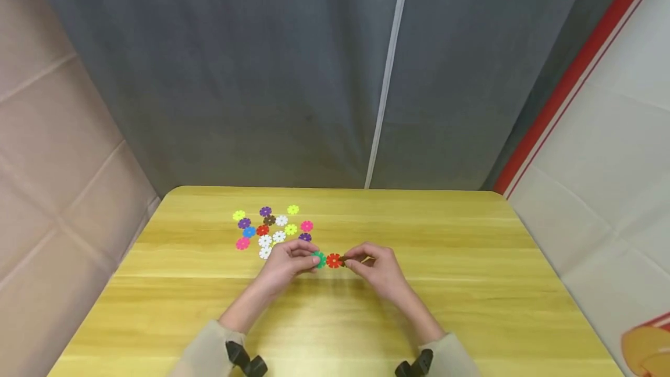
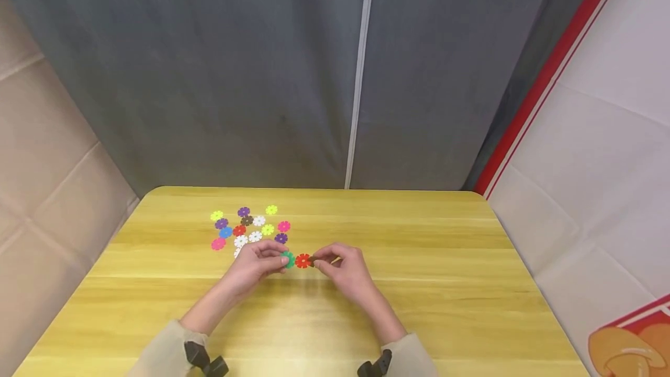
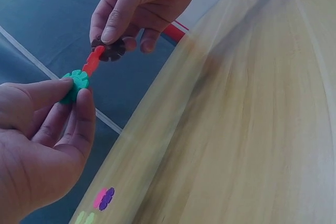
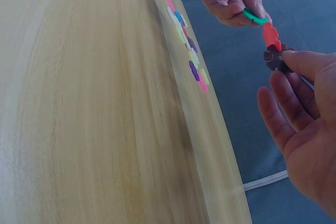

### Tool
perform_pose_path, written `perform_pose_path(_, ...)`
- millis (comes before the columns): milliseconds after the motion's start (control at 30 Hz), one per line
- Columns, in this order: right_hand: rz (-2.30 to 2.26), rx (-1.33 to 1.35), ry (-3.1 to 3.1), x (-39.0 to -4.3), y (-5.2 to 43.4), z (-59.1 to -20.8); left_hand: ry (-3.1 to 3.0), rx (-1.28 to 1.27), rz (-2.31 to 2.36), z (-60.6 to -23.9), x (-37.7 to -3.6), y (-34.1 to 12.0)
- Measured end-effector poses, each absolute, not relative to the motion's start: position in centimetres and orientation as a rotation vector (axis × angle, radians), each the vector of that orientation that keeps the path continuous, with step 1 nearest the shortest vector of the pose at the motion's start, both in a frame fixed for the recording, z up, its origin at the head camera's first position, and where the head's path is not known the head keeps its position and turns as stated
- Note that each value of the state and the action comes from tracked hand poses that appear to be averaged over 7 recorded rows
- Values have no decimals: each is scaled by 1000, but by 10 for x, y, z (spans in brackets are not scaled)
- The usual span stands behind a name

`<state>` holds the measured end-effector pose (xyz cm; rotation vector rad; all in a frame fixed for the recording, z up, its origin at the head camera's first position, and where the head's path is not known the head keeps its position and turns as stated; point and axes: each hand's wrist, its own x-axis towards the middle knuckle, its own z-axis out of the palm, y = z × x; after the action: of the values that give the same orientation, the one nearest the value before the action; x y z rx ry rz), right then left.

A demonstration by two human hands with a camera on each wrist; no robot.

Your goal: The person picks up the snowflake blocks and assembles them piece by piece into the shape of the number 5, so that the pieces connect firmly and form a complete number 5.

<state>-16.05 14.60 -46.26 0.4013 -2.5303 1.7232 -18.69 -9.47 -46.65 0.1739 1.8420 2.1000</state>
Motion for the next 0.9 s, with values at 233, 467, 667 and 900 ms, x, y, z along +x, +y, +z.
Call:
perform_pose_path(233, 1747, 395, -2523, -160, 146, -461, 1820, 164, 2122, -469, -189, -94)
perform_pose_path(467, 1785, 387, -2522, -160, 144, -461, 1799, 172, 2143, -470, -189, -95)
perform_pose_path(667, 1819, 373, -2520, -159, 143, -459, 1778, 170, 2152, -472, -189, -96)
perform_pose_path(900, 1811, 373, -2525, -160, 143, -461, 1771, 195, 2152, -472, -188, -96)
